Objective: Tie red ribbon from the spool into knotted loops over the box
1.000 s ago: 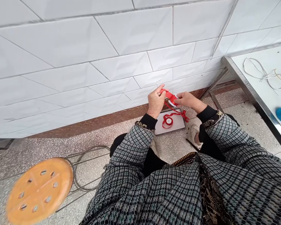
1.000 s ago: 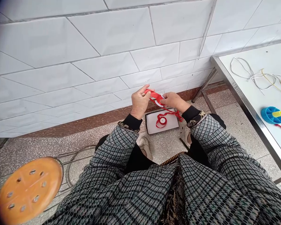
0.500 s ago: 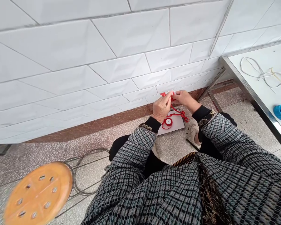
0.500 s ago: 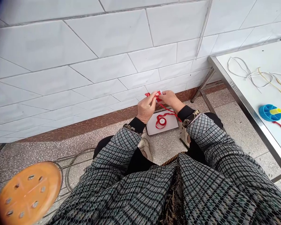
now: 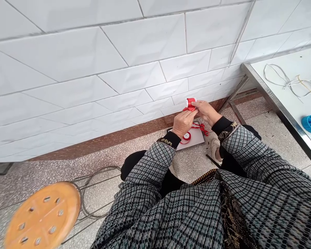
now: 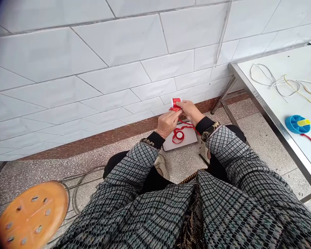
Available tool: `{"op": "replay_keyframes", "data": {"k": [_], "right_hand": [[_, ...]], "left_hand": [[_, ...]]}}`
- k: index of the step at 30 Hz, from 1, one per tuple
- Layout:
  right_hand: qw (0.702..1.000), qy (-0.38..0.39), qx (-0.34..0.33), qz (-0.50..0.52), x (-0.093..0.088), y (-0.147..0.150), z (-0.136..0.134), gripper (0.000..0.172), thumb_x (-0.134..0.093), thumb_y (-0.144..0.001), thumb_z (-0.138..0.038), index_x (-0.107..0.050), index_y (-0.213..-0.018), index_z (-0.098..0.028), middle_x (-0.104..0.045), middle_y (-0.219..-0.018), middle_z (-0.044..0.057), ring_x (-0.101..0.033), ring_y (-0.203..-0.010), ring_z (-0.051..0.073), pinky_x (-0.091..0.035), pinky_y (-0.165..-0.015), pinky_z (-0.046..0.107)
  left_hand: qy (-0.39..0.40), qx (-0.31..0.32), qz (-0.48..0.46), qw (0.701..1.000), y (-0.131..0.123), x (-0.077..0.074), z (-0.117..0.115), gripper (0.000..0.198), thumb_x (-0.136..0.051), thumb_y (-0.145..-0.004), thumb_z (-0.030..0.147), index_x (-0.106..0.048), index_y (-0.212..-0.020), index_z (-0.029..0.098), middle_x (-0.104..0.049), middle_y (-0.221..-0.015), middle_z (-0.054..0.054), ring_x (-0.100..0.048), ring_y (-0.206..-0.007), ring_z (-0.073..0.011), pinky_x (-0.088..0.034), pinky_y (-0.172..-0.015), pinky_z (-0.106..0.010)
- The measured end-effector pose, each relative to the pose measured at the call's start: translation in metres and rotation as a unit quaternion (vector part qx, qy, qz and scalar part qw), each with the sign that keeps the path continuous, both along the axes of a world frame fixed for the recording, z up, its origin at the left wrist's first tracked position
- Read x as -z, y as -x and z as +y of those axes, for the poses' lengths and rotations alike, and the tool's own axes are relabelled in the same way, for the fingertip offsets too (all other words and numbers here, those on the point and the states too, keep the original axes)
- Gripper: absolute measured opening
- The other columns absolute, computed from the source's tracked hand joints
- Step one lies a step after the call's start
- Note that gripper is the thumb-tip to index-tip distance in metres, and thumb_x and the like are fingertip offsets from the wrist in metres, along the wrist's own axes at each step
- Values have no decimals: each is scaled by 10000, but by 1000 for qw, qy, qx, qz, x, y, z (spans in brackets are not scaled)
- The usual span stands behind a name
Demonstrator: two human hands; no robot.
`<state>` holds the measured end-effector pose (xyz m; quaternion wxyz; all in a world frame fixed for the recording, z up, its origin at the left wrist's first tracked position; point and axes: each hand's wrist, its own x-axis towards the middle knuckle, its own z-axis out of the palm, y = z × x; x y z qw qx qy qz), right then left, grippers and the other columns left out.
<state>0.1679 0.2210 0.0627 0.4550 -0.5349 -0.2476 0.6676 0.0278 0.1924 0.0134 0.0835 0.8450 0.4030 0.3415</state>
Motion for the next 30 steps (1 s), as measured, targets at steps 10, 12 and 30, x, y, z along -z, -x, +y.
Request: {"op": "replay_keyframes", "data": {"k": [10, 12, 30], "right_hand": [[944, -311, 44, -102, -18, -31, 17, 229, -832, -799, -405, -746, -888, -212, -759, -898, -6, -681, -888, 156, -550, -929, 310], [922, -370, 20, -116, -26, -38, 15, 329, -835, -784, -512, -775, -950, -235, -772, -998, 4, -681, -1014, 196, -533, -1000, 349], [933, -343, -54, -92, -18, -4, -6, 409, -854, -718, -594, -792, -898, -232, -743, -902, 4, -643, -889, 190, -527, -918, 353]], "left_hand": [[-97, 134, -3, 986, -6, 9, -11, 319, -485, -1016, 218, -792, -1090, 174, -784, -777, -64, -730, -678, -161, -562, -657, -285], [-47, 67, -102, 991, -5, 4, -9, 333, -466, -1026, 229, -785, -1095, 168, -787, -817, -77, -743, -746, -168, -579, -739, -294], [405, 83, -675, 611, -30, -29, 5, 273, -892, -796, 394, -730, -912, 207, -759, -1005, -18, -698, -1009, -167, -538, -940, -319]]}}
